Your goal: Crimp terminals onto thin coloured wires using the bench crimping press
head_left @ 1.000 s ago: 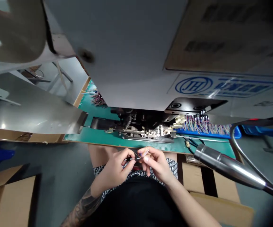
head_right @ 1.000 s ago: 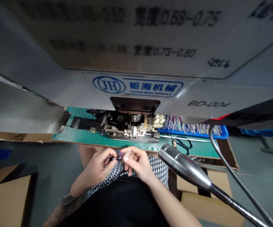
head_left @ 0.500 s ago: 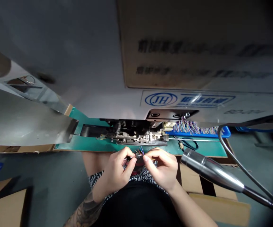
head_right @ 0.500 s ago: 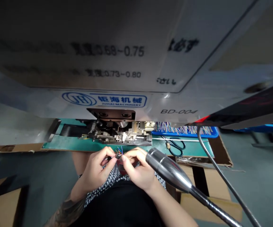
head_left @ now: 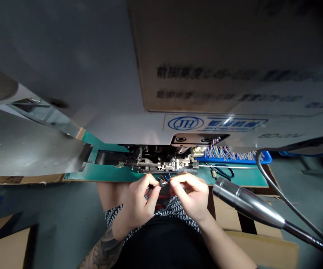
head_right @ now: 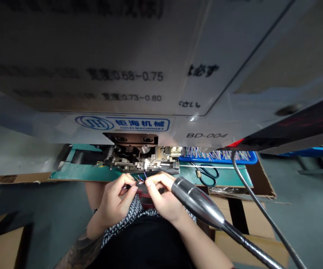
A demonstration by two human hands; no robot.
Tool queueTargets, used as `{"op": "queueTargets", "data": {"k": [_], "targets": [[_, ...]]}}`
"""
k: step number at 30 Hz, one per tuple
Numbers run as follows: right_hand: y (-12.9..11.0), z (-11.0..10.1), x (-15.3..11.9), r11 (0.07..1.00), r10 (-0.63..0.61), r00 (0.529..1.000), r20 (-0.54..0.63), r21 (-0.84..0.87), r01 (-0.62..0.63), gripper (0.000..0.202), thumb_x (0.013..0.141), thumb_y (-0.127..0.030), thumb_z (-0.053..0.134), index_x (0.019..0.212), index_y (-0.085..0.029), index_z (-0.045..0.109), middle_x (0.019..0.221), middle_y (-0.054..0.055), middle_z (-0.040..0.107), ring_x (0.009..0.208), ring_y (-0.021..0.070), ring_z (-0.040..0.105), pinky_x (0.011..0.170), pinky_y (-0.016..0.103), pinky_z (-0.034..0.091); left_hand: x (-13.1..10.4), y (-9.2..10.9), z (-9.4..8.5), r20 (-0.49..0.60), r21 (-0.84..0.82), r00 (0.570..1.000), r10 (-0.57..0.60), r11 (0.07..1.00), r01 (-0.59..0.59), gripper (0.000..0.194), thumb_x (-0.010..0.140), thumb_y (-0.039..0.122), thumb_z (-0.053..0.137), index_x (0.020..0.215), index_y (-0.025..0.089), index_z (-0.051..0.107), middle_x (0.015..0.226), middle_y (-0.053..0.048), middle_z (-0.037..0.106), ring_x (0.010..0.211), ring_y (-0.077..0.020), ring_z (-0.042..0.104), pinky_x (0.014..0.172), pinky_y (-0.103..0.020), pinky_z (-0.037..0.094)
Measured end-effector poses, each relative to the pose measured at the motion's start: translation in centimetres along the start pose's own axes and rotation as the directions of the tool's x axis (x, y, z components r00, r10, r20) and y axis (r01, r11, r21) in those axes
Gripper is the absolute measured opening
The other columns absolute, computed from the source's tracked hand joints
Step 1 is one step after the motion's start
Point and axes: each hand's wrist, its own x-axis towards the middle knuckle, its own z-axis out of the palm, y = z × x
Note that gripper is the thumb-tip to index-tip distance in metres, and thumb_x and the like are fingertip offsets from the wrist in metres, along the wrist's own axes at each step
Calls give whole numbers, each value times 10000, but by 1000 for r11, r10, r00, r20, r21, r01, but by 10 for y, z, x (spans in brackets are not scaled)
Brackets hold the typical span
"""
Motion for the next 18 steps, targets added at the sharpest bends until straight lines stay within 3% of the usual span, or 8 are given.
{"op": "queueTargets", "data": {"k": [4,6,11,18], "targets": [[9,21,-3,980,167,963,-213,143,-139,181,970,-326,776,827,-216,792,646,24,732,491,183,659,476,309,565,1,0,14,-150,152,980,129,983,-106,117,1028,106,560,1007,221,552,884,-50,682,799,-177,709,680,-262,536],[11,27,-1,960,241,937,-252,206,-191,206,946,-372,809,812,-216,792,596,14,715,465,181,641,458,306,558,2,1,19,-182,199,973,143,974,-106,133,1027,90,566,1011,221,549,887,-53,693,792,-177,714,690,-266,548],[5,29,7,913,351,911,-218,297,-281,339,934,-451,830,704,-222,731,545,3,687,443,161,601,442,285,523,6,3,24,-220,247,965,144,965,-88,148,1018,83,568,984,227,558,861,-50,711,772,-186,731,700,-283,573],[-3,26,10,889,404,898,-176,304,-341,362,942,-449,830,677,-233,714,564,4,690,462,153,591,467,284,520,9,4,23,-241,275,962,129,960,-60,136,1025,120,555,953,236,561,833,-47,722,752,-194,744,678,-295,590]]}}
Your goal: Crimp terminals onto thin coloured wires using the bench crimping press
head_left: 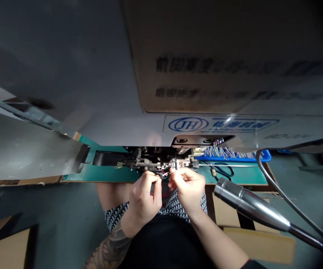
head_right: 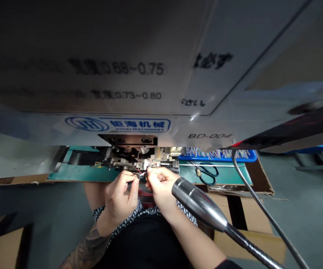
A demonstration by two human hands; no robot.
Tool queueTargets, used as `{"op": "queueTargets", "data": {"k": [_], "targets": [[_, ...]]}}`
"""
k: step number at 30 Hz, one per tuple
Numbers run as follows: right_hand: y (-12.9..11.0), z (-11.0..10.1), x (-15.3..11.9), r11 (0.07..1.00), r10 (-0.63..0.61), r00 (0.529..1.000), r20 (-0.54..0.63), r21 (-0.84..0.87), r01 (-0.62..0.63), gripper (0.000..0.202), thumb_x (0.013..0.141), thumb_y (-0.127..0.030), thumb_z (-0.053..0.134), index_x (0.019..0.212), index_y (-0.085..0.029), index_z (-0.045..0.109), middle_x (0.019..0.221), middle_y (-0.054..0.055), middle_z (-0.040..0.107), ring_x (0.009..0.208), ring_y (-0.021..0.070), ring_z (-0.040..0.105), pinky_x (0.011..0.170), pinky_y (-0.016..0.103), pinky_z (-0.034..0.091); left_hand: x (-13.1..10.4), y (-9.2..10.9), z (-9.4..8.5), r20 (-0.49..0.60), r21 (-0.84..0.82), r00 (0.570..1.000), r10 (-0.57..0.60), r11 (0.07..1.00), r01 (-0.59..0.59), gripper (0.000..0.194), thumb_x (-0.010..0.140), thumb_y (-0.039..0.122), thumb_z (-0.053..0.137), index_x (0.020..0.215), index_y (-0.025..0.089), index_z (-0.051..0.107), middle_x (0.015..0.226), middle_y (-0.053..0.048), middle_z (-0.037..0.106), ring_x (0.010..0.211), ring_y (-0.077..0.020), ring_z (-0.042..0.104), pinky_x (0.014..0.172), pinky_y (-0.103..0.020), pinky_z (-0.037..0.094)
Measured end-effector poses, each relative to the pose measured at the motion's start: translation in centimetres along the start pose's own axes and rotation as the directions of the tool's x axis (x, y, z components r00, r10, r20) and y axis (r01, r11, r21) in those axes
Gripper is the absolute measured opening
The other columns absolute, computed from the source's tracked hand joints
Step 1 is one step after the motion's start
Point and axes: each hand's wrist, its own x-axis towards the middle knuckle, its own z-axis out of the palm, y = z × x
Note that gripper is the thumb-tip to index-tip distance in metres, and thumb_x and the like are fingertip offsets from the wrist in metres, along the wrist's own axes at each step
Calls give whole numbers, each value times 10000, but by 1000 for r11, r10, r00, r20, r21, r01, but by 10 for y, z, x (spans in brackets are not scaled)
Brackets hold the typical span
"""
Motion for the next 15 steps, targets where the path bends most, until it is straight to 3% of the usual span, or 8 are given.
{"op": "queueTargets", "data": {"k": [7,10,13,15], "targets": [[12,1,3,996,-89,996,-14,-3,89,320,918,-470,838,719,-232,760,549,9,689,440,165,589,431,291,507,0,-2,0,-10,-14,1000,19,1000,-19,139,1043,115,550,973,234,559,852,-44,722,778,-184,748,698,-281,589],[11,-4,2,994,-106,994,23,-30,106,272,935,-442,814,771,-228,780,569,11,696,453,172,599,447,304,524,1,-6,-6,35,-71,999,31,997,-28,140,1037,96,555,991,227,569,866,-50,718,808,-189,746,729,-288,584],[7,-17,2,991,-107,985,135,-71,117,177,959,-377,784,884,-218,807,639,17,707,496,171,610,479,309,530,2,-10,-16,153,-184,988,20,983,8,132,1042,109,550,983,223,579,865,-46,709,812,-191,733,739,-303,570],[4,-27,3,985,-102,953,284,-106,137,143,951,-327,779,1032,-217,821,720,23,725,536,167,620,494,301,532,3,-12,-23,237,-234,971,16,971,41,132,1045,119,551,967,221,584,854,-36,699,788,-184,712,724,-308,552]]}}
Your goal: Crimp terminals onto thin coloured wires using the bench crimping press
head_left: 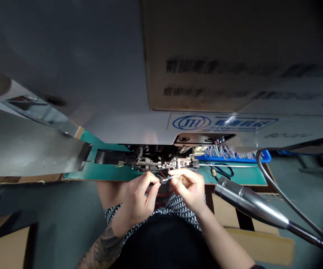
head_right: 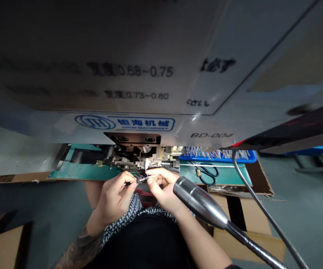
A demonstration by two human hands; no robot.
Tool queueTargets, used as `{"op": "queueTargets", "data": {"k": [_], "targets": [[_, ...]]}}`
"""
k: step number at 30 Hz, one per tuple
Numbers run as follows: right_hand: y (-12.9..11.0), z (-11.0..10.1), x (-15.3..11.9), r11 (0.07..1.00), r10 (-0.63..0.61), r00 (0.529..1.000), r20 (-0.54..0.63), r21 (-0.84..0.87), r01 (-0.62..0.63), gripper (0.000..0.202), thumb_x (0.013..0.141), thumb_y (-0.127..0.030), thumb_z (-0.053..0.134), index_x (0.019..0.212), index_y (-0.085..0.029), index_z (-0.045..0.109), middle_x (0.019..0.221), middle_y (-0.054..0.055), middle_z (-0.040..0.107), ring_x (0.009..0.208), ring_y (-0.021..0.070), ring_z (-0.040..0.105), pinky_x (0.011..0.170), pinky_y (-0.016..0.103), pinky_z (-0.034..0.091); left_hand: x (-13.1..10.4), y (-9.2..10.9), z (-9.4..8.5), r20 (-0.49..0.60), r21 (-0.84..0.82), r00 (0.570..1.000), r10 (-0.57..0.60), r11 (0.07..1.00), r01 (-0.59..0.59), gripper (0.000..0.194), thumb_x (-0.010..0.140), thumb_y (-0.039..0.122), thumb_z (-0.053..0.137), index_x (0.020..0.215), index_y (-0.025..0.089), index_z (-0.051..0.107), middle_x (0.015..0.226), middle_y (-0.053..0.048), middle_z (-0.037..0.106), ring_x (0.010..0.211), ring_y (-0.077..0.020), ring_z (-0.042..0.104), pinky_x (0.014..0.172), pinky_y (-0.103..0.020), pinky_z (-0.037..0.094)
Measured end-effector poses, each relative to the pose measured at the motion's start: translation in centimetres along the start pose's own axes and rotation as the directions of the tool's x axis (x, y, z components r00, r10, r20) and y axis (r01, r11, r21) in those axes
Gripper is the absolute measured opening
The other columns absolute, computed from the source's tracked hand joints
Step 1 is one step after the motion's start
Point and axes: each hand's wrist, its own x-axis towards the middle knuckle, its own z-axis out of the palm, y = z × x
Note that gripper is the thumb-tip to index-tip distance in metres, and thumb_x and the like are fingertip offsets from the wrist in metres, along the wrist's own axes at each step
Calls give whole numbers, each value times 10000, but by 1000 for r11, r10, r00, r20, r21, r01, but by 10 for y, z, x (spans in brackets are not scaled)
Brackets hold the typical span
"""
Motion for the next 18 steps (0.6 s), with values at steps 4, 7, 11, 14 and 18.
{"op": "queueTargets", "data": {"k": [4,7,11,14,18], "targets": [[-5,-13,2,991,-55,976,211,-110,80,197,881,-293,851,1060,-217,814,689,-6,701,532,149,596,491,269,510,-2,0,-7,105,-30,994,9,1000,-6,131,1048,123,556,960,214,586,869,-35,697,794,-186,699,736,-326,547],[-10,-16,4,974,-88,980,178,-192,122,115,908,-309,847,853,-221,798,625,-13,673,503,142,551,482,277,471,-2,0,-7,124,-28,992,12,1000,-9,127,1053,124,555,967,211,587,880,-36,699,801,-187,699,742,-336,545],[-11,-17,4,952,-144,975,167,-245,183,164,957,-299,801,806,-233,800,671,9,721,532,161,583,525,309,478,-1,0,-6,147,-30,989,5,1000,0,125,1067,139,548,973,211,588,881,-34,702,809,-186,703,744,-346,545],[-8,-13,1,992,-30,996,88,-120,40,209,960,-353,802,797,-223,786,633,6,699,503,160,587,493,299,466,2,0,-6,131,-18,991,4,1000,-2,121,1070,144,544,981,213,589,883,-36,705,815,-188,708,746,-353,553],[-8,-5,0,997,82,996,-21,-10,-82,249,967,-412,793,814,-216,773,614,6,688,506,174,606,497,307,509,6,0,-5,86,49,996,16,999,-20,132,1069,142,536,972,217,586,873,-38,705,800,-191,709,736,-359,556]]}}
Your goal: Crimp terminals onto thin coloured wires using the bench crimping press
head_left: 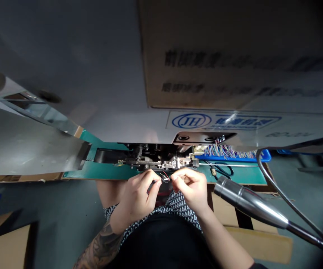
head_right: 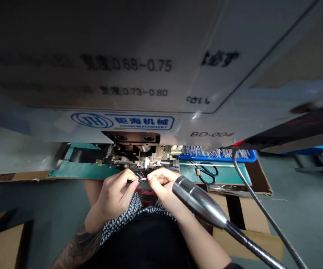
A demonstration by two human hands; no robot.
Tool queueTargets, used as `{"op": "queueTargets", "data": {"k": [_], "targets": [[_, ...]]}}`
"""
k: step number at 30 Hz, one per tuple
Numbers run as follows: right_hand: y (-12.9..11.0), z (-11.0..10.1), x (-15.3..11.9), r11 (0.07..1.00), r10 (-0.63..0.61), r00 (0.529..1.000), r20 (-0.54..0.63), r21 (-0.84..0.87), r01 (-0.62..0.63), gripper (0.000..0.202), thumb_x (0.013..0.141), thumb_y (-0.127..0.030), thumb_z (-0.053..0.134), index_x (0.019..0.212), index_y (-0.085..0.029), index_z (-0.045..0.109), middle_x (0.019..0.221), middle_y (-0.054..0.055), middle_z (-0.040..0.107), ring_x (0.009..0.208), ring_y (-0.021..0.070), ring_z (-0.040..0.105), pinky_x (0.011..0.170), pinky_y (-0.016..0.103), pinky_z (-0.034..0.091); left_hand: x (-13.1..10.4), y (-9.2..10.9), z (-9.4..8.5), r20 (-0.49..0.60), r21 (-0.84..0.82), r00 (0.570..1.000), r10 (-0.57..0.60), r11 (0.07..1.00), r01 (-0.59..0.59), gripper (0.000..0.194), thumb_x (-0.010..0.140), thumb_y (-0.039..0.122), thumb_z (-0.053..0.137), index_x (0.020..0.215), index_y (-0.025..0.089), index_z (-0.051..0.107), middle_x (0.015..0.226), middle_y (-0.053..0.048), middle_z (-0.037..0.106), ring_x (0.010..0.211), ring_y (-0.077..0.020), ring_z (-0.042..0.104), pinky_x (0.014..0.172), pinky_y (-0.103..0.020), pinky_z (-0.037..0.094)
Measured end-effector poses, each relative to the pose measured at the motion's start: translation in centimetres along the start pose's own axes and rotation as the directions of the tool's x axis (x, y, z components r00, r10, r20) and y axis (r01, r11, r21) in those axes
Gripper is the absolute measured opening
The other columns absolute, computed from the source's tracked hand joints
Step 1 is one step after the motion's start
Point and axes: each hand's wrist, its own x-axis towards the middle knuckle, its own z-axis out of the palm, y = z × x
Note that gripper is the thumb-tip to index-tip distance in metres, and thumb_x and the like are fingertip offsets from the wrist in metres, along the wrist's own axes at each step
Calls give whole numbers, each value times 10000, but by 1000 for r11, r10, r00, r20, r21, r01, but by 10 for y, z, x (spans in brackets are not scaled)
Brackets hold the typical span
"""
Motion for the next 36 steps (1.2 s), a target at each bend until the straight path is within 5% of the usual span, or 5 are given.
{"op": "queueTargets", "data": {"k": [8,13,20,28,36], "targets": [[-13,-9,12,936,-246,947,207,-202,287,94,866,-232,847,794,-198,798,626,-2,711,489,140,612,465,253,508,6,-1,-9,92,3,996,-1,1000,0,162,1070,149,525,939,206,601,863,-33,718,779,-188,711,715,-354,536],[-3,-11,12,904,-325,928,183,-228,362,111,916,-193,808,809,-223,812,677,2,752,527,149,642,535,284,531,4,-3,-8,83,-20,995,-51,998,53,134,1063,167,556,950,206,616,866,-21,733,770,-182,716,707,-342,520],[11,-2,3,995,-99,995,-15,5,99,159,936,-343,833,838,-220,811,645,11,739,522,187,670,505,305,545,3,-1,4,-61,-50,997,-36,998,33,123,1047,137,571,951,208,601,818,-8,702,717,-156,692,664,-288,513],[-7,24,1,990,-40,963,-265,120,74,241,937,-335,816,742,-204,759,607,2,728,508,164,659,507,279,576,8,5,19,-226,122,971,76,991,-49,115,1021,95,595,966,193,617,851,-54,735,799,-203,756,733,-310,584],[-5,10,6,995,-98,983,-156,-34,94,192,946,-358,825,814,-222,859,655,24,786,536,194,720,520,306,600,8,4,5,-109,-18,991,-76,997,74,125,1047,153,587,942,203,632,827,-15,732,741,-157,724,678,-262,525]]}}
